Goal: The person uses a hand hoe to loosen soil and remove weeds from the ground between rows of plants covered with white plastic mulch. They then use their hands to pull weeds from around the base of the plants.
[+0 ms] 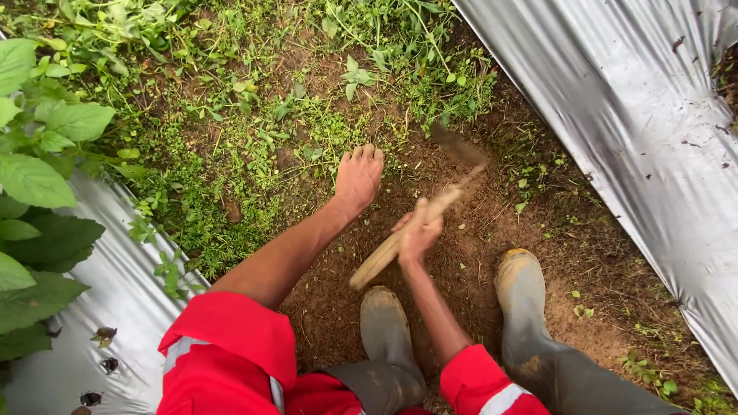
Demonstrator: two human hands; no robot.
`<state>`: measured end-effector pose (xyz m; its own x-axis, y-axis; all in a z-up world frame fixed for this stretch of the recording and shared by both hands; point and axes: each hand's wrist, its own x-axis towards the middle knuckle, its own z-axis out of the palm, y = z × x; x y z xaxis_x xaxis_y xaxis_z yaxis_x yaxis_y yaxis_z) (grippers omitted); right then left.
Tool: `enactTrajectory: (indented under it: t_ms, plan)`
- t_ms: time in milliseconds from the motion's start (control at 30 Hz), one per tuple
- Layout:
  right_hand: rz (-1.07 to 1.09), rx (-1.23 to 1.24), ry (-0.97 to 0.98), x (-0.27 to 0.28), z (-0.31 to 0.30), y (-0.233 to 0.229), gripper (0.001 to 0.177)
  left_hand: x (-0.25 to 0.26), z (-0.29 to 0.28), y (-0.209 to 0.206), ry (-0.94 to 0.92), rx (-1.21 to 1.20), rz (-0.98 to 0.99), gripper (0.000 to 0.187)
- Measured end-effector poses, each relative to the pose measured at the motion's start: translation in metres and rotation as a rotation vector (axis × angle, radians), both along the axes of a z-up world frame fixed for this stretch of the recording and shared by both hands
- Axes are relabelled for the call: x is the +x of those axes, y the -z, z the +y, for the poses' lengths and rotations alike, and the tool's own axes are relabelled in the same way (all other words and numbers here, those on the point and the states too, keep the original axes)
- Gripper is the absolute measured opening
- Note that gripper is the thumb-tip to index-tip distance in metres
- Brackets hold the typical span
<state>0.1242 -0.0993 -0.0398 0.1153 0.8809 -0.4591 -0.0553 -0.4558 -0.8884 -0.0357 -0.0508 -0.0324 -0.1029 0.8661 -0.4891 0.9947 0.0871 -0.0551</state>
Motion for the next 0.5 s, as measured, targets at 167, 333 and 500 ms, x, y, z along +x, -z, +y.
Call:
enactTrajectory:
  t_ms: [167, 333, 500]
  plan:
    - [0.030, -0.229, -0.162, -0.006, -0.021, -0.014, 0.027, -0.003, -0.004, -0.039, -0.023, 0.012, 0.011, 0.049]
    - [0.029, -0.135, 0.028, 0.009, 0.013, -0.037, 0.024, 0.000, -0.003, -0.018, -0.017, 0.022, -0.041, 0.048]
    - [0.017, -0.094, 0.160, -0.003, -0.019, -0.021, 0.051, -0.001, -0.005, 0.006, -0.010, 0.055, -0.073, 0.049]
